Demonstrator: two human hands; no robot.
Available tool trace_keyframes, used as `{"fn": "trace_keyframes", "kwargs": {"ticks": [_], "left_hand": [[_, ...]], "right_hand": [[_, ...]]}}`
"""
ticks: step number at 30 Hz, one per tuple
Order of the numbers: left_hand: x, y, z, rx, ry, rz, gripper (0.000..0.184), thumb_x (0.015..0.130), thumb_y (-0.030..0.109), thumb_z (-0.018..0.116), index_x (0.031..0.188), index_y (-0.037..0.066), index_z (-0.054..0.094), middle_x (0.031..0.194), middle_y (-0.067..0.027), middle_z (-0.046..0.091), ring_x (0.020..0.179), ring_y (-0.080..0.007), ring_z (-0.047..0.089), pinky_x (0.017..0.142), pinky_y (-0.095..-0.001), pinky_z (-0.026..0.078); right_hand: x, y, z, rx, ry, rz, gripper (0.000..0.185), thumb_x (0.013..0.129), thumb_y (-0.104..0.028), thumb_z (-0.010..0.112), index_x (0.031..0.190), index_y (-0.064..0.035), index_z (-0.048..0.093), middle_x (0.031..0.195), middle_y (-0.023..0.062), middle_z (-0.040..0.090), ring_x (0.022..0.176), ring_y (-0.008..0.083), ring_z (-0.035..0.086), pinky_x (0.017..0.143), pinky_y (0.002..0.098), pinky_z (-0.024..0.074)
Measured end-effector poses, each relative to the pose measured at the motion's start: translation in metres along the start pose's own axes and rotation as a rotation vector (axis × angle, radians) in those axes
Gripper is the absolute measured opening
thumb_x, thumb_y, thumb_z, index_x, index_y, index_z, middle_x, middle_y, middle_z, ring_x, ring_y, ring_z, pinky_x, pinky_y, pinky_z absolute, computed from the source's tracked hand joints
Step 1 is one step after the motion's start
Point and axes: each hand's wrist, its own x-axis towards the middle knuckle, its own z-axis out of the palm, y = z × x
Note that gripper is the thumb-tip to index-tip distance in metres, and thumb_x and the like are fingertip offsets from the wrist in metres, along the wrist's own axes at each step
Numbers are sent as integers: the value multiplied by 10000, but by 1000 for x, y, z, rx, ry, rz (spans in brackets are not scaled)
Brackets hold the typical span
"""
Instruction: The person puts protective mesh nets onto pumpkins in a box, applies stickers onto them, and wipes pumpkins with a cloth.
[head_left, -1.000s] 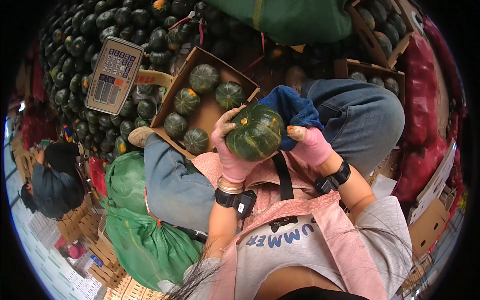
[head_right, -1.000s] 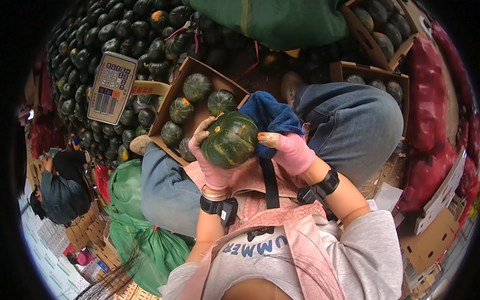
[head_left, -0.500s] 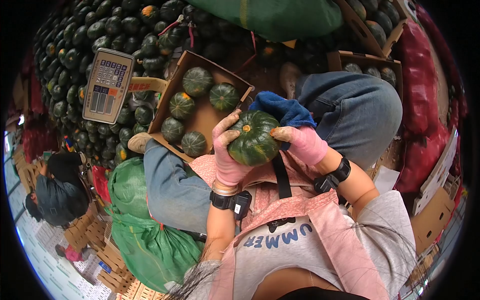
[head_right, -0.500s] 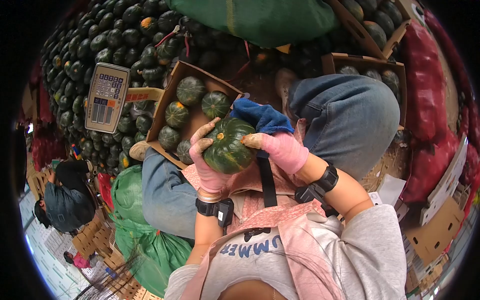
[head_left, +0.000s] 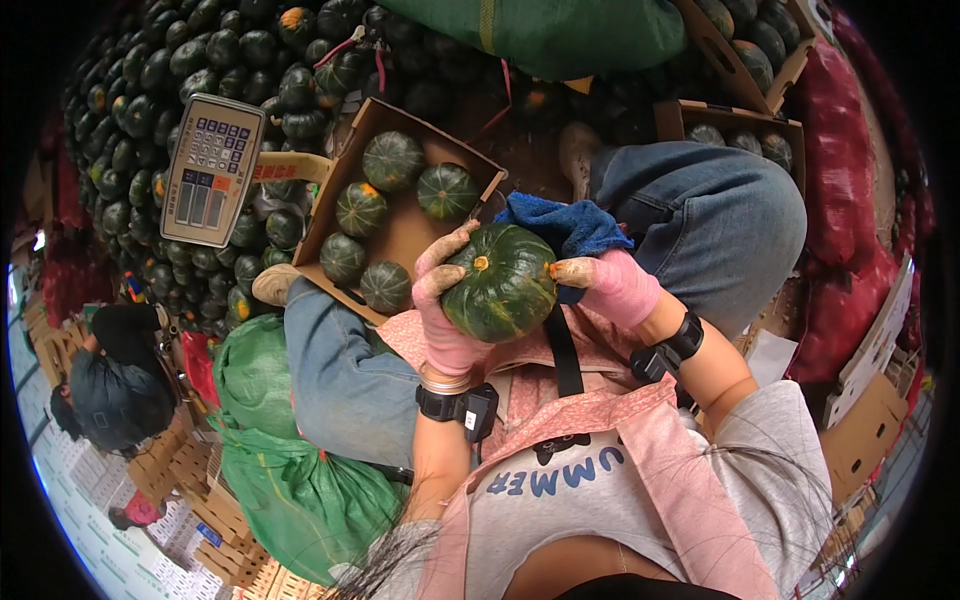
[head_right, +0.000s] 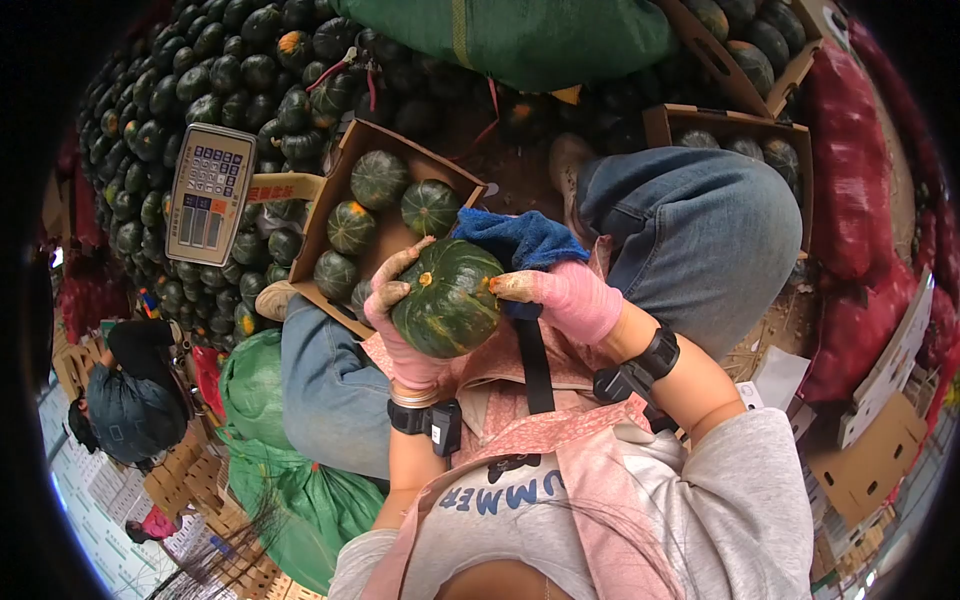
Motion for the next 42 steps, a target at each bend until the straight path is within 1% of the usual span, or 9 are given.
{"fn": "trace_keyframes", "kwargs": {"ticks": [9,11,12,14,20,23,26,29,42], "left_hand": [[-1,2,-1,-10,-26,25,712,593,107,868,1079,135,348,1205,-184,456,1133,-364,528,928,-448,483],[-2,2,-1,-17,-31,22,708,597,117,867,1078,134,349,1200,-184,458,1129,-367,529,928,-457,478],[-1,3,-1,-17,-32,22,708,597,117,867,1078,134,349,1200,-184,458,1129,-367,529,928,-457,478],[-1,5,-2,-4,-46,23,711,592,120,868,1079,136,349,1192,-182,464,1126,-375,528,934,-469,469],[-2,5,-5,47,-135,38,743,565,127,879,1085,144,349,1187,-177,469,1129,-384,524,945,-475,458],[-12,-6,1,-60,-37,-25,751,562,132,883,1089,148,348,1197,-177,467,1133,-381,524,945,-467,460],[-5,3,0,-113,-31,-49,750,564,129,882,1089,151,348,1208,-180,464,1139,-379,521,944,-462,462],[-6,0,-3,-100,-62,-27,754,561,127,885,1089,151,348,1213,-183,462,1145,-378,517,942,-461,464],[-1,10,-5,-33,-117,-11,744,532,124,894,1070,148,381,1197,-180,475,1129,-376,528,937,-454,464]], "right_hand": [[0,-1,1,49,-15,37,620,720,-218,737,1246,31,524,1205,103,584,1125,169,523,987,301,396],[1,-2,2,-75,17,14,698,675,-344,767,1214,37,543,1172,90,586,1069,167,561,942,293,436],[0,-2,2,-74,18,13,698,675,-344,767,1214,37,543,1172,90,586,1069,167,561,942,293,436],[-2,0,2,-6,51,3,556,707,-216,745,1177,33,584,1164,98,600,1099,171,534,975,301,404],[-4,-1,-5,64,-2,77,585,718,-179,740,1231,23,548,1192,97,591,1118,172,530,994,311,393],[-7,-2,-2,-2,8,11,617,717,-151,746,1267,14,520,1242,102,572,1158,176,517,1021,318,374],[-10,-6,6,88,21,44,652,712,-147,759,1290,9,502,1275,110,556,1190,180,501,1040,323,358],[-7,-5,1,19,-5,54,662,710,-149,764,1296,5,498,1268,101,558,1186,184,502,1038,322,360],[-6,-10,1,-115,40,15,542,691,-90,739,1196,21,579,1192,94,562,1133,190,521,1008,307,379]]}}
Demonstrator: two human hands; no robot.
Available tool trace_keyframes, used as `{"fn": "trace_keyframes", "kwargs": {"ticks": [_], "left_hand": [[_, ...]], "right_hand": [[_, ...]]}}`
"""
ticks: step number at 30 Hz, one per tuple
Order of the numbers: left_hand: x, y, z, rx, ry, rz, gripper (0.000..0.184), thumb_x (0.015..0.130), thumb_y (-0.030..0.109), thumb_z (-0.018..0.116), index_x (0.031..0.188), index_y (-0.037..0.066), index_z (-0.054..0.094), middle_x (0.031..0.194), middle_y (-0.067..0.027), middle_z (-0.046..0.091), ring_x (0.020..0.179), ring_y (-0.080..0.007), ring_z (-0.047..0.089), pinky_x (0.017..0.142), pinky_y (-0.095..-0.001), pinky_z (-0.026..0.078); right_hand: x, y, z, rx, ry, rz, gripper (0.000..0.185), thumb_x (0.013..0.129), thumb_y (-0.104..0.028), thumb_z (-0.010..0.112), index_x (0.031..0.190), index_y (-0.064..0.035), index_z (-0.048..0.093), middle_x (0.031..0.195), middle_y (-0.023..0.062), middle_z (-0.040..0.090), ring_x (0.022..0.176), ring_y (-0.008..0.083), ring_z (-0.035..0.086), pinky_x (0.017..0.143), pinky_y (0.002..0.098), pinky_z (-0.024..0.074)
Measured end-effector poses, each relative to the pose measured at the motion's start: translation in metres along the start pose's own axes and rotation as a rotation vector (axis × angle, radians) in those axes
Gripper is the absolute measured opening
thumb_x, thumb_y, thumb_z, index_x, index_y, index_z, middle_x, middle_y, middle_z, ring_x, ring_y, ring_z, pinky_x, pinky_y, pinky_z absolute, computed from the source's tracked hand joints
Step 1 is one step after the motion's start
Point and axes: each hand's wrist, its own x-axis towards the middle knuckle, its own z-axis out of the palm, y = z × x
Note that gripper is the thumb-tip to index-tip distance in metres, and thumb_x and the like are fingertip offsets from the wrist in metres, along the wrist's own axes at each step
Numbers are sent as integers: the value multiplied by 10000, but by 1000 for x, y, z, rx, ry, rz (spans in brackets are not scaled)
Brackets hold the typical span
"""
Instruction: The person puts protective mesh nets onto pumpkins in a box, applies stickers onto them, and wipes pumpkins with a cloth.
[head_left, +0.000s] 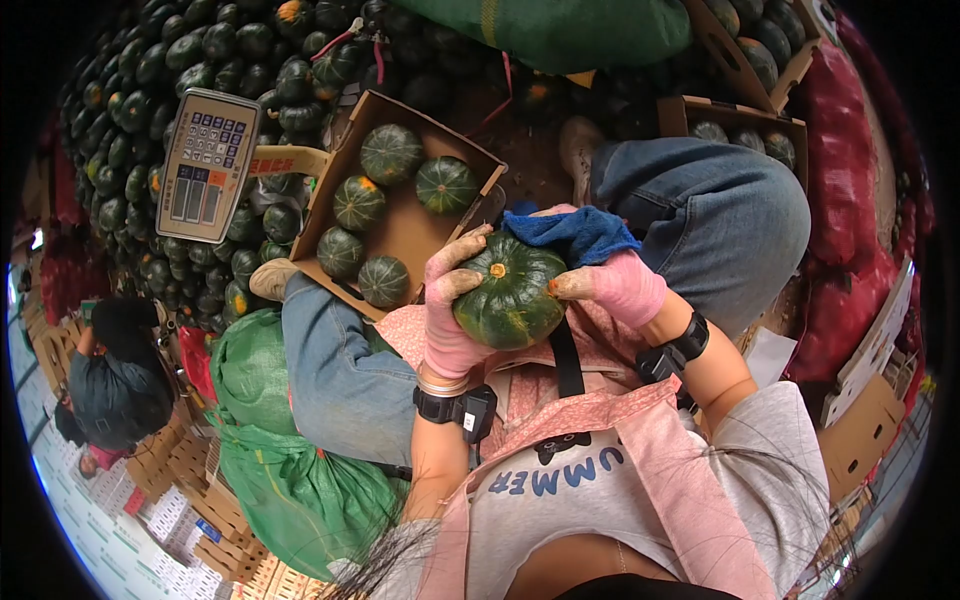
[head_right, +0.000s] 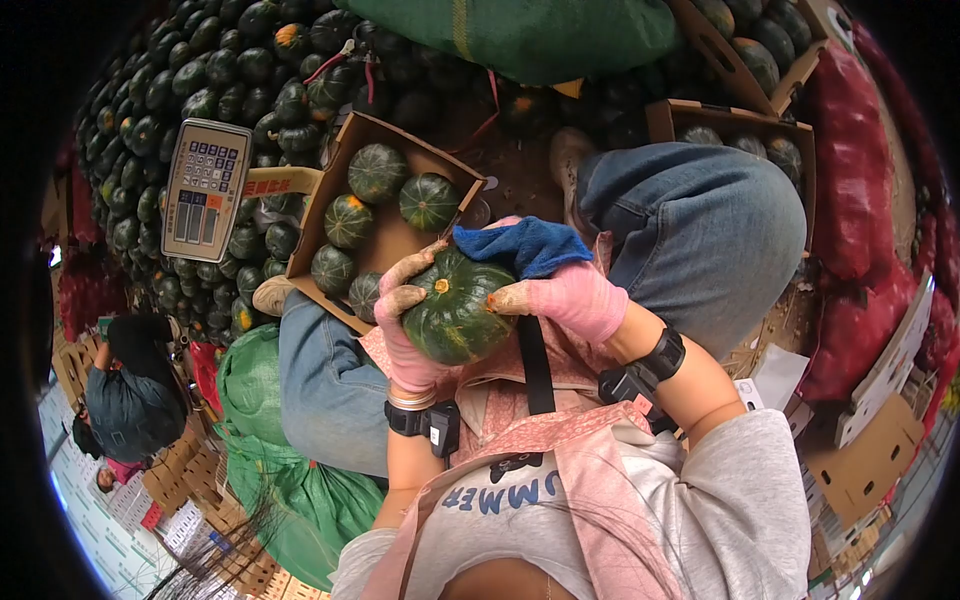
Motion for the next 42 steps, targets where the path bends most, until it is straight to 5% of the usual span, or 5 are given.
{"fn": "trace_keyframes", "kwargs": {"ticks": [12,18,24,28,42], "left_hand": [[-2,-4,0,199,-87,44,692,551,116,876,1046,130,393,1167,-169,498,1125,-367,533,926,-448,469],[-2,-6,9,-61,35,-138,982,425,152,934,1143,148,265,1248,-151,432,1162,-287,492,984,-396,432],[-11,-10,8,-164,96,-389,944,422,49,901,1131,143,286,1240,-119,439,1145,-258,499,965,-378,442],[-8,-7,10,-30,101,-176,941,409,51,903,1124,138,297,1237,-115,441,1147,-258,495,959,-370,442],[-5,-11,11,-96,102,-327,1023,387,222,954,1164,86,302,1255,-165,433,1140,-275,482,984,-391,422]], "right_hand": [[0,5,-4,-153,55,37,479,701,-81,723,1158,9,609,1124,79,575,1062,176,533,970,304,395],[-1,8,-5,131,-45,-2,686,724,-121,740,1332,8,449,1290,93,533,1201,181,483,1045,327,349],[0,6,1,75,-1,-2,639,726,-87,725,1307,5,476,1259,89,549,1181,177,497,1036,316,359],[2,3,-1,-22,-15,3,606,732,-76,716,1290,6,491,1237,83,556,1158,170,510,1022,306,371],[0,15,0,-11,50,-95,620,750,-133,734,1299,11,486,1276,92,524,1206,176,464,1047,324,328]]}}
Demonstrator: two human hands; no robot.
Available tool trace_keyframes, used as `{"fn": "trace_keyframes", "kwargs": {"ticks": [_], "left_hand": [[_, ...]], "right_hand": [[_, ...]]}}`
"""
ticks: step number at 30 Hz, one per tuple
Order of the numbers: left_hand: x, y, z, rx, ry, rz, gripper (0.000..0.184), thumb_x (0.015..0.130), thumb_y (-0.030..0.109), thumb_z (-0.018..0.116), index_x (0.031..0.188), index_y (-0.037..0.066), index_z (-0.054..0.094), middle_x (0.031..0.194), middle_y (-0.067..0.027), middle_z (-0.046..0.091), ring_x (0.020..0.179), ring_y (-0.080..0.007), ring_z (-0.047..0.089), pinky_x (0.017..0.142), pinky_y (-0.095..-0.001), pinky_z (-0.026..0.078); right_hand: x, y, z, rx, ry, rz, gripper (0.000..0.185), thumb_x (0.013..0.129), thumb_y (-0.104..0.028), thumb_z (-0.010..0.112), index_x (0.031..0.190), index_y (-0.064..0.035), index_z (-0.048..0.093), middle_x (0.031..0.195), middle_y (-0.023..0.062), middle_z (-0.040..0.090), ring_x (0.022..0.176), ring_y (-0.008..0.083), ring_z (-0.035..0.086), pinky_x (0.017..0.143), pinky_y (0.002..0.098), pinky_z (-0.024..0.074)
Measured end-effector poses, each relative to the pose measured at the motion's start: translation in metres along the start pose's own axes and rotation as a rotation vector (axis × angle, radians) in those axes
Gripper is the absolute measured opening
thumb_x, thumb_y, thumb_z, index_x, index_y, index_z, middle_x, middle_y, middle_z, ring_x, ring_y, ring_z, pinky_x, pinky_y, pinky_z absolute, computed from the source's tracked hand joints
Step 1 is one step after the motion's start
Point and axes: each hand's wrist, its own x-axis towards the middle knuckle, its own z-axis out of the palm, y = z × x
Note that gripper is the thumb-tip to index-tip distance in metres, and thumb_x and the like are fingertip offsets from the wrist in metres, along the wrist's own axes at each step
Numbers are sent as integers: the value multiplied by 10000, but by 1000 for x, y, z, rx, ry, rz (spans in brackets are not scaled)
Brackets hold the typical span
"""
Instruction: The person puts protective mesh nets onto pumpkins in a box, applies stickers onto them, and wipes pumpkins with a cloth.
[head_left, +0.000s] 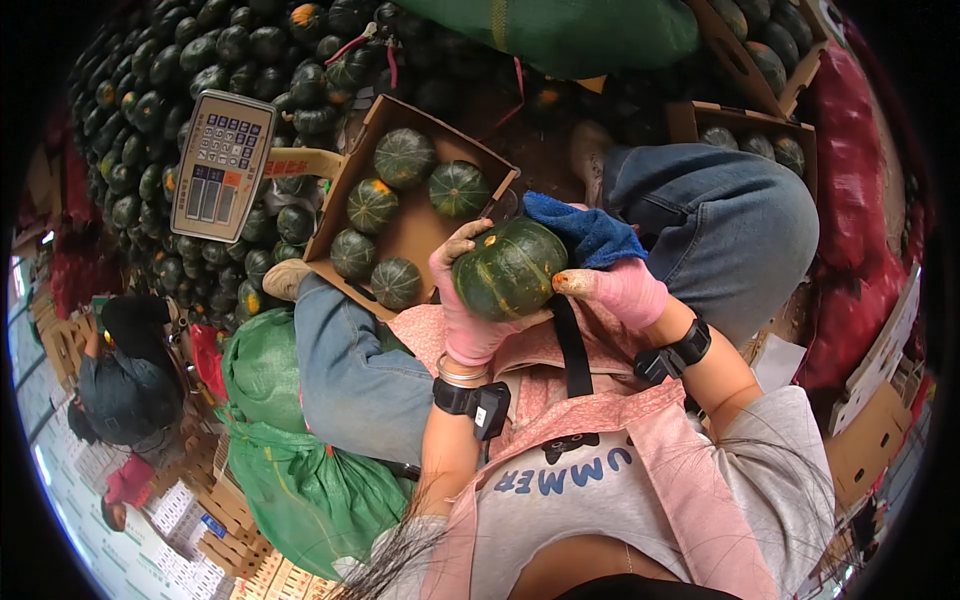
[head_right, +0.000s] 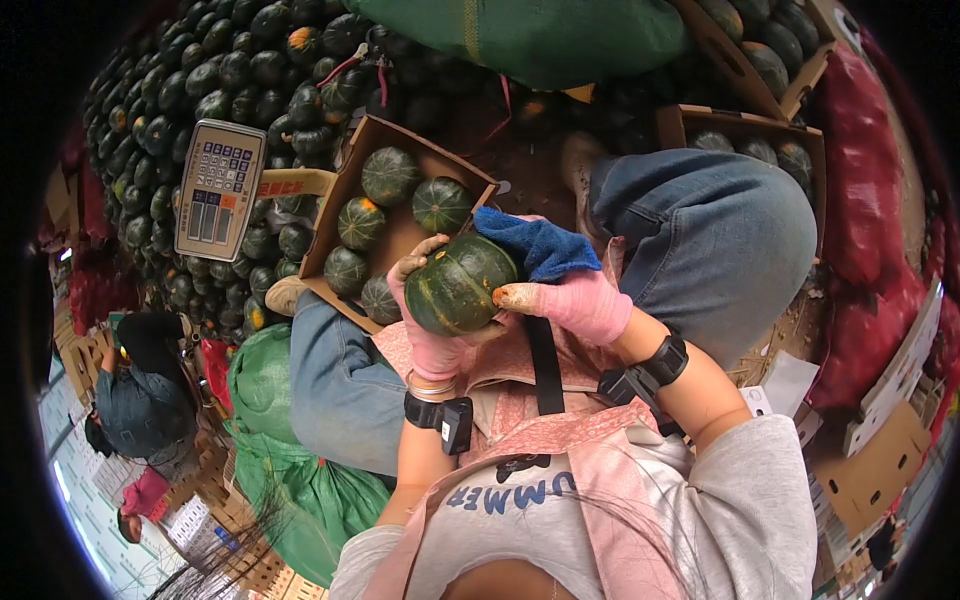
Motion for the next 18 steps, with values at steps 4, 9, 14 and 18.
{"fn": "trace_keyframes", "kwargs": {"ticks": [4,9,14,18], "left_hand": [[2,3,-3,65,-20,45,1010,388,199,952,1155,92,304,1252,-167,433,1134,-275,486,977,-396,428],[-1,5,-3,104,-11,49,961,410,177,945,1135,102,319,1244,-164,437,1123,-279,497,959,-392,442],[-2,1,-4,123,-13,41,925,434,172,938,1129,114,331,1228,-159,449,1105,-284,509,940,-387,453],[2,3,-7,118,-51,59,926,443,166,934,1144,116,331,1208,-160,463,1095,-288,515,924,-387,460]], "right_hand": [[1,5,1,-39,31,-5,608,751,-134,724,1294,12,493,1283,96,512,1211,185,458,1052,332,322],[3,4,-4,-106,-2,20,585,757,-133,711,1285,10,503,1266,87,523,1186,180,474,1046,330,331],[1,-2,2,-111,61,83,551,776,-82,677,1292,-5,502,1251,69,529,1164,161,483,1020,302,356],[-1,-2,8,-69,67,19,528,783,-66,664,1284,-8,508,1237,61,537,1149,150,487,1007,288,365]]}}
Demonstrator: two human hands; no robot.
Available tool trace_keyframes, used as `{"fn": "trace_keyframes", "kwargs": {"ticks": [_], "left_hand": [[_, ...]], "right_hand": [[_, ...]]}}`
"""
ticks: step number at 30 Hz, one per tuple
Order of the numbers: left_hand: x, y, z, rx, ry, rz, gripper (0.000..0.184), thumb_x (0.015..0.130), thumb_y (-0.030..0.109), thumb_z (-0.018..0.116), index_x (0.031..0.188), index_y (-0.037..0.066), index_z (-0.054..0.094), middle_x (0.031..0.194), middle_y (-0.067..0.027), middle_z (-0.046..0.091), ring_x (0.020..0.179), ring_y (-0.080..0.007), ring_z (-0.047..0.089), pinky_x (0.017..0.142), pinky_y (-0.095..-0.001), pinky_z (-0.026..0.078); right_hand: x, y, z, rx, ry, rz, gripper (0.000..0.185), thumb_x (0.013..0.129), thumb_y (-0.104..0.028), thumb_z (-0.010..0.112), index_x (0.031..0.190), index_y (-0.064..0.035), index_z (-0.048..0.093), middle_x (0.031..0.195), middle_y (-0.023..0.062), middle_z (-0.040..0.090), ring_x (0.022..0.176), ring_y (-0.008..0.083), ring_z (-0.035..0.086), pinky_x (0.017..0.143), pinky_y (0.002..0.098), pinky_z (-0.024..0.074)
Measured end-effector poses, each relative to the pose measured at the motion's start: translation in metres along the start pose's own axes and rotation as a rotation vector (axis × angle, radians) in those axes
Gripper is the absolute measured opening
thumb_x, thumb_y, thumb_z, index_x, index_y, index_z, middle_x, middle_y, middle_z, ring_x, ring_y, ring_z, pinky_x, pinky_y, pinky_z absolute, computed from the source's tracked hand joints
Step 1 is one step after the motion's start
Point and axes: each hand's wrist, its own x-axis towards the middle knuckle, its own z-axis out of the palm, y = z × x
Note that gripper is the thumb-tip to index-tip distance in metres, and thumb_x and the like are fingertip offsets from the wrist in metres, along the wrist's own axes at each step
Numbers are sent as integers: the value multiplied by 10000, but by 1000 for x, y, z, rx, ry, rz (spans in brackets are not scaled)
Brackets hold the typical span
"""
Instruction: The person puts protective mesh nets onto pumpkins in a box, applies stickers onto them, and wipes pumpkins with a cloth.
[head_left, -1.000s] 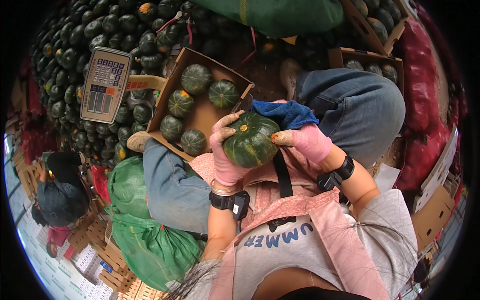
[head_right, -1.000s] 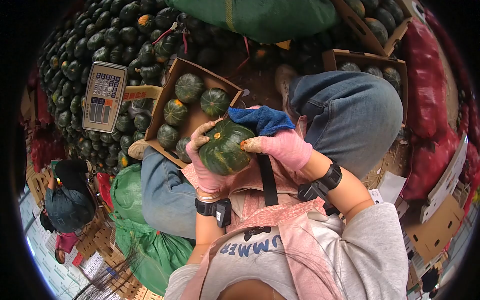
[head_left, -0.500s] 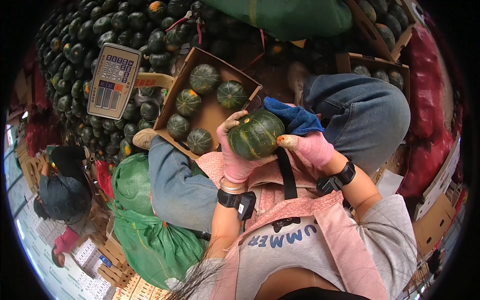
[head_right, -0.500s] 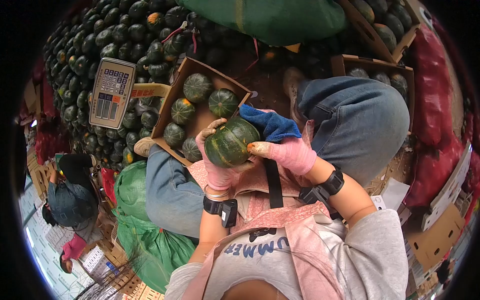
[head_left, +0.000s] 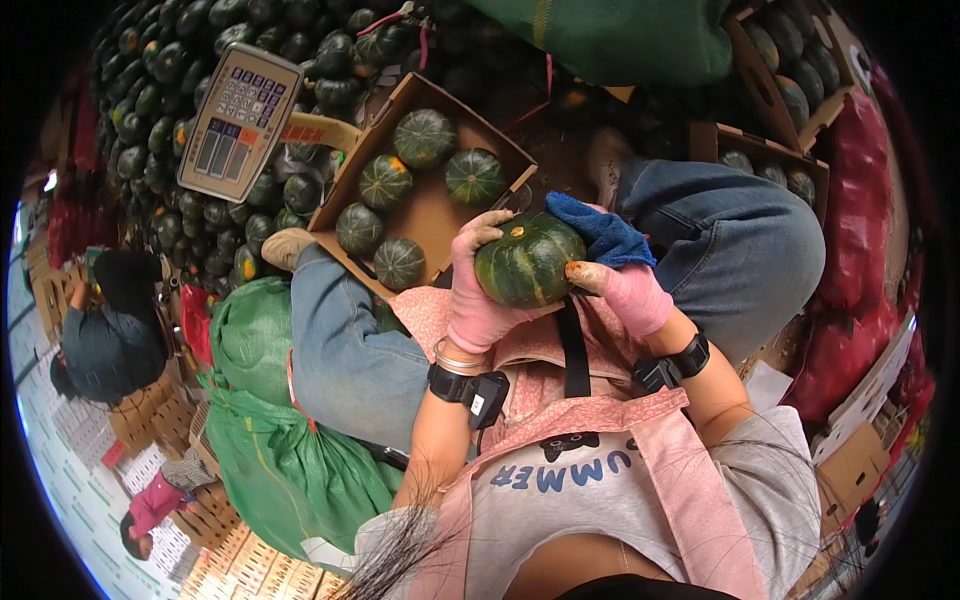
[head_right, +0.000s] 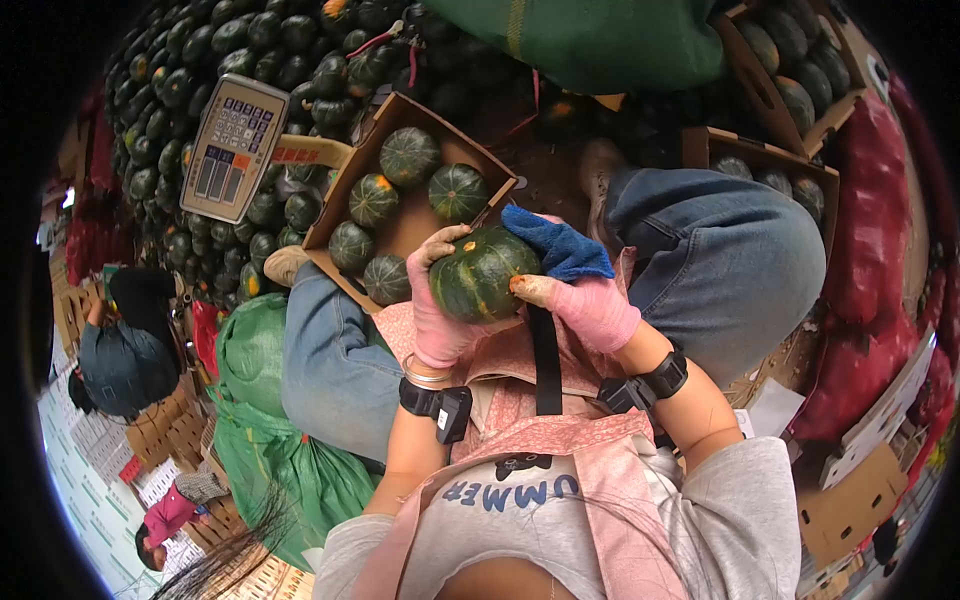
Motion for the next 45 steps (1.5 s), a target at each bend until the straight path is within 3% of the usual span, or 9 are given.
{"fn": "trace_keyframes", "kwargs": {"ticks": [7,10,16,27,31,33,37,39,45], "left_hand": [[-4,-1,0,71,-28,-2,897,448,160,931,1142,107,365,1207,-141,467,1098,-268,507,946,-375,441],[-2,-1,4,-18,23,-102,892,445,237,937,1137,87,393,1159,-118,488,1077,-257,512,945,-358,441],[-3,2,1,-130,67,-264,927,438,254,939,1168,76,396,1137,-88,491,1045,-205,514,939,-321,440],[-1,6,2,363,62,47,858,454,218,918,1127,74,406,1087,-106,505,999,-251,548,891,-352,461],[-5,0,5,166,45,-123,886,462,205,924,1158,79,391,1099,-91,508,1015,-234,552,897,-346,471],[-8,-1,8,-430,134,-406,915,471,190,932,1188,80,374,1128,-71,503,1041,-204,545,914,-336,477],[-3,9,4,-427,106,-395,936,472,193,938,1202,82,363,1154,-62,493,1061,-188,535,933,-333,473],[-4,6,3,-371,91,-360,935,472,200,939,1201,82,365,1154,-63,493,1062,-190,532,936,-333,470],[-8,-6,-1,-169,44,-232,929,467,208,936,1195,76,374,1150,-83,495,1063,-208,520,953,-342,445]], "right_hand": [[4,-7,-5,-64,59,272,523,791,-100,673,1279,-5,509,1194,60,563,1115,144,504,1002,279,367],[2,9,-7,-276,-33,0,666,767,-142,733,1338,11,427,1295,68,481,1199,160,439,1022,296,346],[-4,12,0,-540,4,-96,741,766,-199,743,1370,30,380,1343,127,432,1240,198,412,1041,324,323],[0,19,3,-303,98,11,570,814,-165,668,1310,28,464,1299,115,470,1195,182,444,1014,303,344],[5,5,-5,-58,160,213,491,826,-112,647,1285,-13,508,1193,63,545,1065,129,499,951,272,385],[6,12,-11,52,177,136,493,820,-85,653,1288,-24,510,1142,26,570,1003,98,504,914,253,398],[2,5,-3,93,56,135,539,820,-79,664,1323,-29,477,1186,35,548,1089,114,496,964,259,381],[4,15,-6,-185,45,18,547,818,-85,672,1326,-36,476,1218,41,531,1130,126,483,978,262,377],[2,4,-1,-89,50,105,503,822,-109,683,1284,-15,508,1182,25,536,1090,118,494,947,257,392]]}}
